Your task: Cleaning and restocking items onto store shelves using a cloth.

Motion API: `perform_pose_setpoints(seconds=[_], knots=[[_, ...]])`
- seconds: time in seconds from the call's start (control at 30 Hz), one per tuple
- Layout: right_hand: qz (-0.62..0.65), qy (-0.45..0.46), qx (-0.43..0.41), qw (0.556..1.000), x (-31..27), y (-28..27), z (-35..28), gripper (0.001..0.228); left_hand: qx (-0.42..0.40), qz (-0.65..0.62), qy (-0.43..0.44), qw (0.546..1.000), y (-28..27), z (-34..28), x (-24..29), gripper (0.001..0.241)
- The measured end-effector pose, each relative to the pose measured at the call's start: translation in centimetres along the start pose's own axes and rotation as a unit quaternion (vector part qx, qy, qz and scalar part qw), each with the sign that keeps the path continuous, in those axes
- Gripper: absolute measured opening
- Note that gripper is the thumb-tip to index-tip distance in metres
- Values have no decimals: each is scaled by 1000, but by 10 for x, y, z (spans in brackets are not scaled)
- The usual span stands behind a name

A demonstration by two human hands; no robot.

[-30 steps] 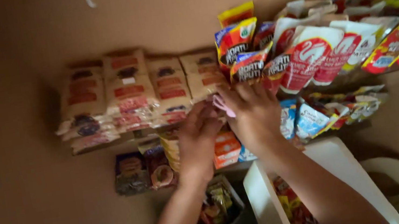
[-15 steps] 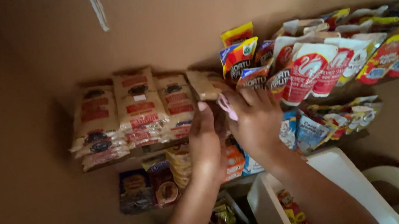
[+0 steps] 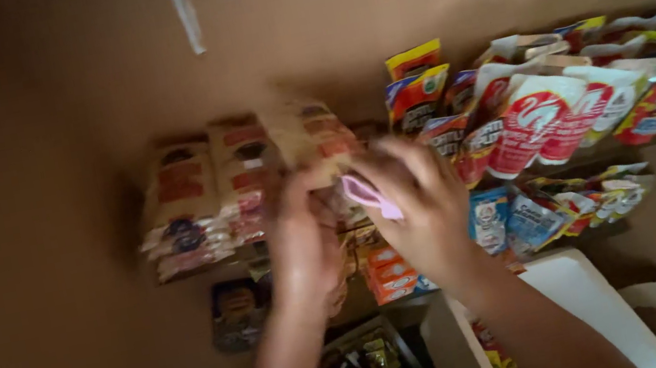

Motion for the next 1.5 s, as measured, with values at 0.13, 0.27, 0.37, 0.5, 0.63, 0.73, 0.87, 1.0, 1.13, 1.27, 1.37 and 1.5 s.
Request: perform_pose_setpoints(seconds=[0.13,0.27,0.37,0.5,0.63,0.73,0.87,1.0,1.13,1.27,1.37,1.5], knots=[[58,6,-29,998,-4,25,18,65,-21,-7,23,999,-15,4,55,21],[57,-49,-43,996,-23,55,38,60,77,201,-8,976,-35,6,105,24],[51,-91,-40,994,-39,74,49,56,129,374,-11,918,-62,8,141,23],[-17,-149,-42,988,-62,93,57,49,220,483,-128,838,-76,2,166,23],[-30,-146,-66,987,-53,145,25,31,172,515,-63,837,-114,19,160,32],[20,-121,-124,985,-63,137,39,37,203,570,39,795,-119,18,166,55],[12,-115,-144,983,-68,123,48,46,144,721,235,636,-92,10,176,45],[51,-56,-187,979,-44,117,45,42,123,772,341,523,-50,-15,177,44],[-8,67,-300,952,5,122,23,60,101,857,342,371,-25,-24,162,49],[28,142,-321,936,21,107,31,53,-13,830,292,476,-18,-19,144,83],[54,118,-345,930,23,108,21,76,-31,853,249,458,-18,-15,144,101],[26,-10,-275,961,0,109,20,87,-11,891,201,408,-18,-13,144,109]])
Point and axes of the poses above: each hand's wrist, its own z-axis towards the middle knuckle, its own y-axis out of the palm, x = y × z, the point moved 7 cm from there along z, towards the middle knuckle, and after that the axes turned 3 degrees about -y, right-handed, at the moved point
